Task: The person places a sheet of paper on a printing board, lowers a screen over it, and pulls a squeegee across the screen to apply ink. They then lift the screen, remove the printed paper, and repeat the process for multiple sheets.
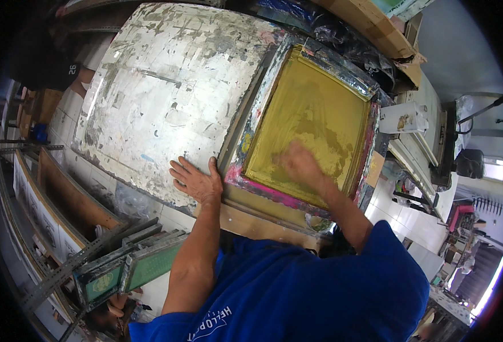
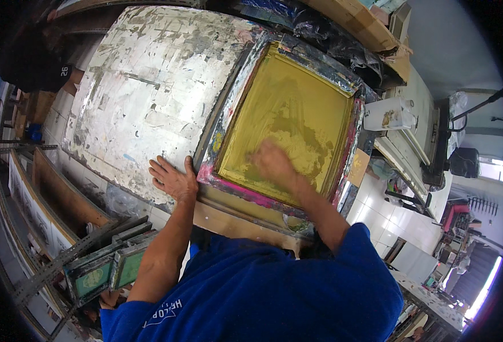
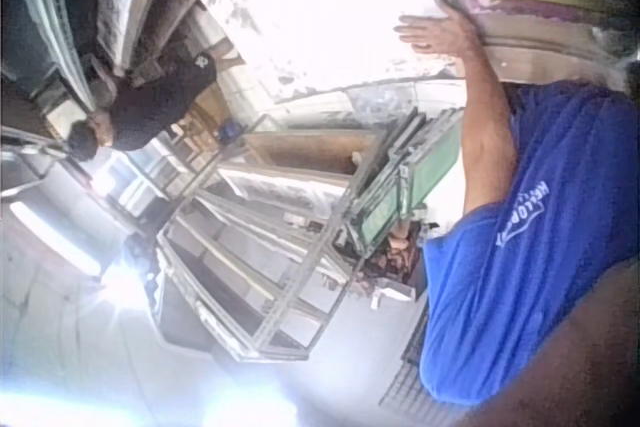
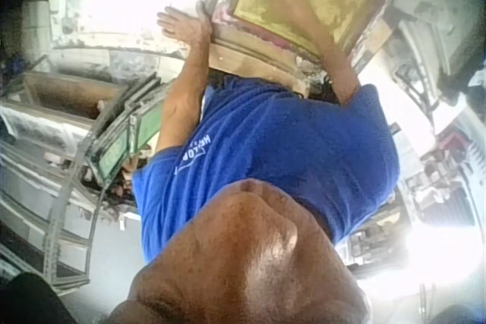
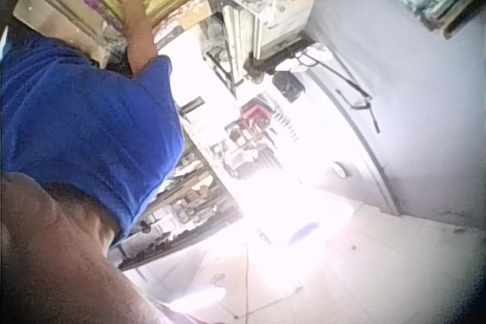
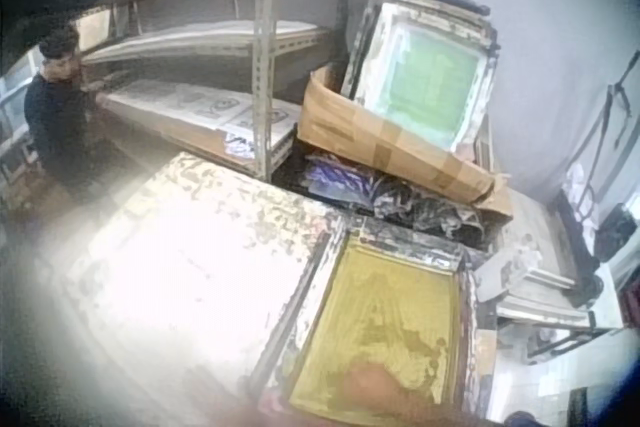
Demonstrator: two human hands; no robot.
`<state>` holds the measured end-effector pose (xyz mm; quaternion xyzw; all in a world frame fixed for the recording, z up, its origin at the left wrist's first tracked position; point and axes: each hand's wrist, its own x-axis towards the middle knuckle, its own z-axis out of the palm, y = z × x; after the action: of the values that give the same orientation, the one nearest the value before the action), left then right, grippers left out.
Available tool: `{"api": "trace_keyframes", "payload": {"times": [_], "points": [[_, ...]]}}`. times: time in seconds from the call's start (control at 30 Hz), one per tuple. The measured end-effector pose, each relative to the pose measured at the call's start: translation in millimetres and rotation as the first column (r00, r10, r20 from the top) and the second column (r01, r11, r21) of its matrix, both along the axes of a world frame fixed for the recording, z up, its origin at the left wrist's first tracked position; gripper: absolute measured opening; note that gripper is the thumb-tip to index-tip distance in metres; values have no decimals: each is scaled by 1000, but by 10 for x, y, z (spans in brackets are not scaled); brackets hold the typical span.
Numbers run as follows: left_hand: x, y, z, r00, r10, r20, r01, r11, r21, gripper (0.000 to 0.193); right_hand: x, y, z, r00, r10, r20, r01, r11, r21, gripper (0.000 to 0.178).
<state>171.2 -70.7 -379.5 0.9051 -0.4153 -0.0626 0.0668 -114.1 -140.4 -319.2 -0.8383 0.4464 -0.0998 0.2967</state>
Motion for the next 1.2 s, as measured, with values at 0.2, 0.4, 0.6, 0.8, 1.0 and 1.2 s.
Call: {"api": "trace_keyframes", "payload": {"times": [0.2,0.4,0.6,0.8,1.0,1.2], "points": [[-11,-7,6,1000,-6,7,6,1000,-18,102,-722,-802,-315,851,-471,-233,420,876,-238,26],[-8,-25,32,1000,-7,-12,7,1000,-5,102,-863,-740,-356,917,-382,-111,325,881,-343,24],[-8,-3,36,1000,-2,-13,2,1000,-15,100,-510,147,-426,978,-200,-54,186,963,-195,22],[-20,-50,44,1000,-8,-10,8,1000,7,101,-1571,-764,-409,771,-636,-39,536,681,-499,23],[5,-6,-3,1000,11,1,-11,1000,17,100,-439,452,114,990,-85,110,103,980,-171,22],[-6,-23,38,999,-28,-26,28,1000,-12,100,-1614,-463,-374,835,-539,-111,425,759,-493,24]]}}
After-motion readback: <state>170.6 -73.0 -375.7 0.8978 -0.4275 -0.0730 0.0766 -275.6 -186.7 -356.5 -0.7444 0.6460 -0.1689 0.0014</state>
